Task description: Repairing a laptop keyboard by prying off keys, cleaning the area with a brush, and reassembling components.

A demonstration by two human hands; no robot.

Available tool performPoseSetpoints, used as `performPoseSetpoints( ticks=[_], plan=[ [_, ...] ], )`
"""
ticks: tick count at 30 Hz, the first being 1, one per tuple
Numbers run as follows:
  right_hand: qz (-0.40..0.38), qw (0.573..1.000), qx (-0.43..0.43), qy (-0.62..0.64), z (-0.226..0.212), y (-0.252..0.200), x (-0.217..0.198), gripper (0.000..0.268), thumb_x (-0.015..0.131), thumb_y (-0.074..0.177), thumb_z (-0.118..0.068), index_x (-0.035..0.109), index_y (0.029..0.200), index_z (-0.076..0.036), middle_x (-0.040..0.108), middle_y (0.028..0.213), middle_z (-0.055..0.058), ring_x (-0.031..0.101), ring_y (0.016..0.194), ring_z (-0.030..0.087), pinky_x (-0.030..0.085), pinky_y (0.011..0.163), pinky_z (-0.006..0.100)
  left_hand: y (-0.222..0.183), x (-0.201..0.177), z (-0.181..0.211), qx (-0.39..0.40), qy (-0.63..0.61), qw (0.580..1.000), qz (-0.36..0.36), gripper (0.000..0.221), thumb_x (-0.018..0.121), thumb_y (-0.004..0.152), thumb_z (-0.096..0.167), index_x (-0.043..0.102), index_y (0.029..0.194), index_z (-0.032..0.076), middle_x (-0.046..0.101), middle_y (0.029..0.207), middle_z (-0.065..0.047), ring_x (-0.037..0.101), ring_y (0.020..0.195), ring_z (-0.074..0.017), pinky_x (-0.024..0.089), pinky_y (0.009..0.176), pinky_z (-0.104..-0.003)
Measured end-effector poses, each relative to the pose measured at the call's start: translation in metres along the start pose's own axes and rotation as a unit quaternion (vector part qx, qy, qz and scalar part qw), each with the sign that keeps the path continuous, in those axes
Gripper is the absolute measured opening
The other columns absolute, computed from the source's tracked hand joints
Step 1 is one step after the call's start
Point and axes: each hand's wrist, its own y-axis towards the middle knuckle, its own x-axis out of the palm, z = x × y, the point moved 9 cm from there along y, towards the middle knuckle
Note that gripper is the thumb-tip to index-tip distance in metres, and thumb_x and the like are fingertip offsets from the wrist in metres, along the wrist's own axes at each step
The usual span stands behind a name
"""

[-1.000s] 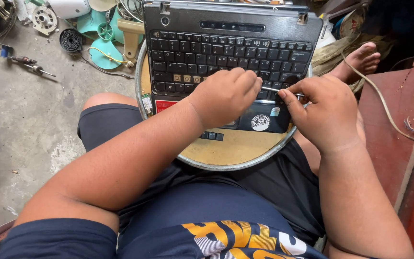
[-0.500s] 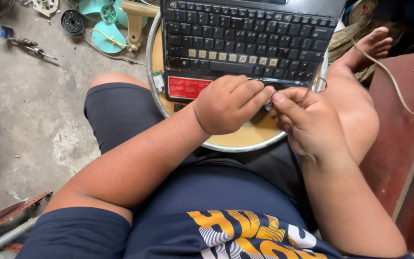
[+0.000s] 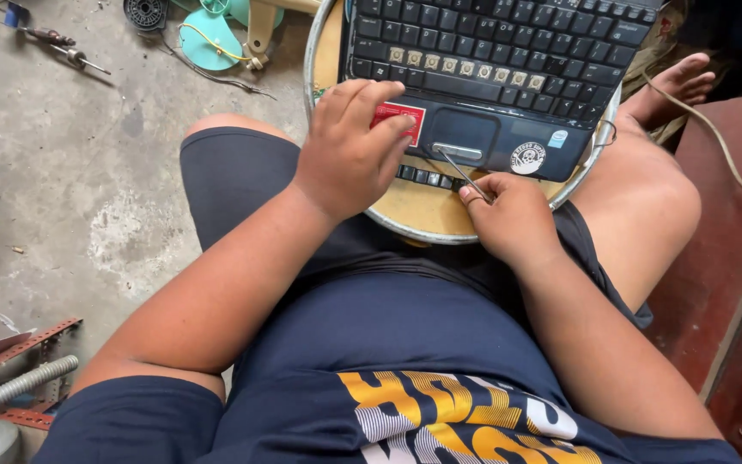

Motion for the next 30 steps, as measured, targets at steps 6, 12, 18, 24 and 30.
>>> performPoseSetpoints(
  ticks=[6,12,18,24,30],
  plan=[
    [0.003,0.998,0.032,-0.054,0.001,0.001,0.003,0.022,0.071,0.093,-0.041,0.080,0.098,-0.021,0.072,0.075,0.002,0.073,0.081,0.028,0.056,0.070,0.039,-0.017,-0.013,-0.018,-0.064,-0.003,0.997,-0.043,0.010,0.077,0.097,0.017,0.077,0.106,0.011,0.061,0.132,-0.009,0.053,0.125,-0.0318,0.041,0.105,-0.048],
    [0.011,0.999,0.002,-0.048,-0.015,-0.005,-0.005,0.027,0.069,0.095,-0.035,0.079,0.098,-0.010,0.072,0.076,0.011,0.072,0.086,0.036,0.056,0.075,0.043,-0.031,-0.008,-0.030,-0.098,0.004,0.992,-0.074,0.013,0.078,0.096,0.017,0.076,0.109,0.013,0.058,0.135,-0.008,0.049,0.129,-0.0316,0.038,0.108,-0.048],
    [-0.024,0.996,0.049,-0.069,-0.032,-0.010,-0.015,0.030,0.067,0.098,-0.032,0.075,0.100,-0.003,0.072,0.079,0.010,0.067,0.068,0.024,0.053,0.064,0.037,-0.028,-0.009,-0.019,-0.086,0.020,0.991,-0.099,0.020,0.079,0.096,0.016,0.072,0.112,0.007,0.051,0.142,-0.013,0.046,0.131,-0.0321,0.037,0.113,-0.045],
    [-0.006,0.999,0.032,-0.002,-0.036,-0.020,-0.032,0.026,0.071,0.096,-0.031,0.076,0.100,-0.006,0.069,0.077,0.006,0.062,0.065,0.018,0.049,0.060,0.032,-0.022,-0.006,-0.013,-0.077,0.020,0.992,-0.093,0.022,0.080,0.094,0.016,0.073,0.113,0.008,0.051,0.144,-0.013,0.045,0.133,-0.0316,0.034,0.115,-0.047],
    [0.149,0.982,-0.112,0.002,-0.028,-0.018,-0.107,0.016,0.071,0.105,-0.017,0.075,0.101,-0.002,0.070,0.088,0.006,0.060,0.078,0.019,0.048,0.070,0.030,0.015,0.004,0.007,-0.033,-0.021,0.997,-0.067,0.020,0.082,0.094,0.014,0.077,0.112,0.007,0.055,0.141,-0.012,0.045,0.132,-0.0324,0.031,0.118,-0.052]
  ],
)
